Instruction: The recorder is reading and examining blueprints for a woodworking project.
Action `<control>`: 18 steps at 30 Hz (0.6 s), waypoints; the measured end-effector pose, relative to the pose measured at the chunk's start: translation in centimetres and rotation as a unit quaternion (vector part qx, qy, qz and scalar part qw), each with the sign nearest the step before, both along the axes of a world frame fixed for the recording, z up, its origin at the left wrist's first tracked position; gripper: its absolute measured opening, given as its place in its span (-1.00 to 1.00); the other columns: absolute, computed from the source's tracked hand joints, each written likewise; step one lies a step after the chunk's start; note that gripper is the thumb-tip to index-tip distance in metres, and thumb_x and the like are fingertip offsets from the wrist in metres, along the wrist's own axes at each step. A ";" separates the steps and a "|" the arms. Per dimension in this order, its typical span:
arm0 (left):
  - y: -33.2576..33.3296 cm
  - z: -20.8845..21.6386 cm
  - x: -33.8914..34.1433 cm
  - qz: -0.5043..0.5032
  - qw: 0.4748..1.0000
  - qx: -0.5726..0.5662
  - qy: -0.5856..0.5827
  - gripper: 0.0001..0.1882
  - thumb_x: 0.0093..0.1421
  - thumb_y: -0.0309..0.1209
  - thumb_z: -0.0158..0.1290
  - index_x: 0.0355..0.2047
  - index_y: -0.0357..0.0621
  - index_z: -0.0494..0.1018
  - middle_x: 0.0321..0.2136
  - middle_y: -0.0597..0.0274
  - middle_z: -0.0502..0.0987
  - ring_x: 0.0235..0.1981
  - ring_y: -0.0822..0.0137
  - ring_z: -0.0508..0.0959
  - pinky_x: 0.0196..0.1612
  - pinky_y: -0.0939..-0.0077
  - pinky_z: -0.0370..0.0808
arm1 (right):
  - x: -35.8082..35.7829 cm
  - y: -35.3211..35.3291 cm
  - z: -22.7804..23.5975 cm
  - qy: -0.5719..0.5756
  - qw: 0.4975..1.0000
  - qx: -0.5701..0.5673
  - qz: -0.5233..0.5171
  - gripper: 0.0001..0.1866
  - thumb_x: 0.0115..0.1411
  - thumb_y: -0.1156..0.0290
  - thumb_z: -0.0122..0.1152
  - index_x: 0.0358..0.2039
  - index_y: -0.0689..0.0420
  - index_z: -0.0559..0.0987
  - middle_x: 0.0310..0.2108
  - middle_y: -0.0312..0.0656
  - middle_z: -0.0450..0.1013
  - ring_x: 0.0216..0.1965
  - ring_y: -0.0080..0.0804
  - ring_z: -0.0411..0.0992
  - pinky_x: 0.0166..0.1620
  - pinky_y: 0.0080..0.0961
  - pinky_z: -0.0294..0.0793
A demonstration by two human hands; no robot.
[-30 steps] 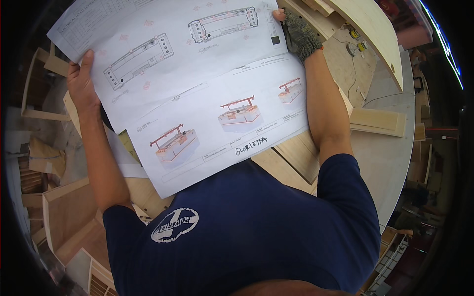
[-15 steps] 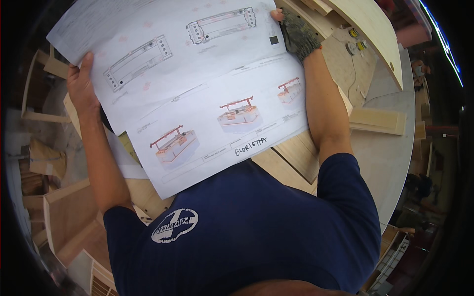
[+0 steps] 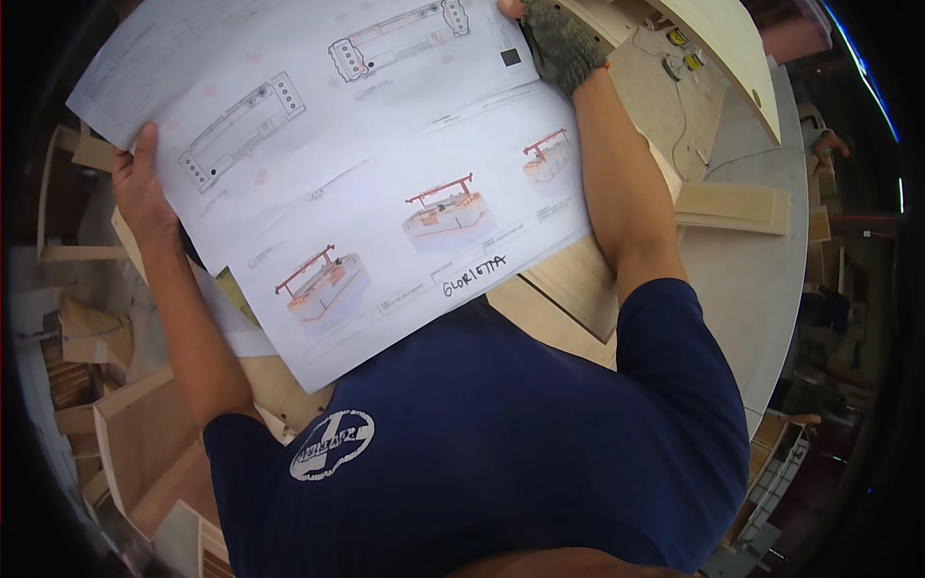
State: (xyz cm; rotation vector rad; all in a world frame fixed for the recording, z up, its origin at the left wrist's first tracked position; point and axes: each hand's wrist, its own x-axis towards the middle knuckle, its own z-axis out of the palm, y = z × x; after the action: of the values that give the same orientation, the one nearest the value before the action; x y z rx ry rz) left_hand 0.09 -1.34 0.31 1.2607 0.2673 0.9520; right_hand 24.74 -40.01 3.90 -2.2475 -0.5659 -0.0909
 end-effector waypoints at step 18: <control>0.1 0.0 -0.2 -0.005 1.000 0.010 -0.009 -0.66 0.23 -0.48 0.14 -0.02 -0.34 0.40 -0.13 0.07 0.54 -0.16 0.30 0.58 -0.08 0.50 0.56 | 0.8 -0.2 -0.6 -0.034 0.999 -0.028 0.017 -0.47 0.20 0.12 0.10 0.05 0.26 0.45 -0.02 0.02 0.46 0.02 -0.19 0.38 0.11 -0.33 0.33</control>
State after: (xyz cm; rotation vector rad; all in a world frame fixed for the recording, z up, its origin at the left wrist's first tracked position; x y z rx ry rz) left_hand -0.14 -1.26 0.34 1.2695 0.2382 0.9599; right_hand 25.51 -40.19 3.29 -2.2955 -0.6489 -0.1365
